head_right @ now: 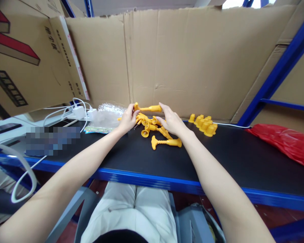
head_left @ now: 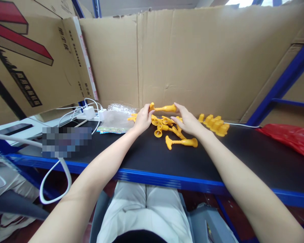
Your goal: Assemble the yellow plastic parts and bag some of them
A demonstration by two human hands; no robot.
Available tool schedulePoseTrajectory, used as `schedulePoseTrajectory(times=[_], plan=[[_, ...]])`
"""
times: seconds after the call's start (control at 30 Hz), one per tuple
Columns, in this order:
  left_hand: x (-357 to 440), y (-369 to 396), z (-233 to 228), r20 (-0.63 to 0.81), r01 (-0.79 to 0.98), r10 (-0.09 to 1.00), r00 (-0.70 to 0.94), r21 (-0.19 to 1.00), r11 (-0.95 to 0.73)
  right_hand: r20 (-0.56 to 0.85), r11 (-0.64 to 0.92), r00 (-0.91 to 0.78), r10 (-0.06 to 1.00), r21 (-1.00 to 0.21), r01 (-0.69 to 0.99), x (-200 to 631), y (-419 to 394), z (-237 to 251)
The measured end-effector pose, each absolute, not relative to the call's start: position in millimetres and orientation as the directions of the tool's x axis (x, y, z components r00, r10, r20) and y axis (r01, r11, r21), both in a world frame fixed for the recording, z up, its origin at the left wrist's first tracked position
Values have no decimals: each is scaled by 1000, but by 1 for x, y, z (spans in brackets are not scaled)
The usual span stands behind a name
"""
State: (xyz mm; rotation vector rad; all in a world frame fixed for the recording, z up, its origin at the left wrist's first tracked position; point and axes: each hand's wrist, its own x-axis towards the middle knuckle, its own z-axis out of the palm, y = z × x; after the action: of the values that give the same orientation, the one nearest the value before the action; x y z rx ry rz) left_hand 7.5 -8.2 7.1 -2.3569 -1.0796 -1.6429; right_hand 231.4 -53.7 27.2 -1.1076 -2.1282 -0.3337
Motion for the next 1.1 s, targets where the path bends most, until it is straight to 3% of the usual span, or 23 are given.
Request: schedulePoseTrajectory(times=[0.27,0.5,0.6,0.77,0.97,1.1], plan=[[16,-14,5,865,455,455,214,324,-830,756,538,-401,517,78,839,227,-57,31],[16,-24,10,851,502,396,346,189,-844,713,540,-433,552,91,837,234,-53,32],[12,-28,12,798,616,448,403,126,-778,711,551,-443,546,93,829,232,-54,31],[10,-30,12,750,771,564,347,114,-627,642,582,-482,596,68,810,223,-59,32],[9,-28,11,716,790,597,362,104,-604,575,522,-458,678,61,851,218,-59,30],[10,-29,12,703,783,608,369,118,-611,610,501,-458,646,114,858,218,-60,32]])
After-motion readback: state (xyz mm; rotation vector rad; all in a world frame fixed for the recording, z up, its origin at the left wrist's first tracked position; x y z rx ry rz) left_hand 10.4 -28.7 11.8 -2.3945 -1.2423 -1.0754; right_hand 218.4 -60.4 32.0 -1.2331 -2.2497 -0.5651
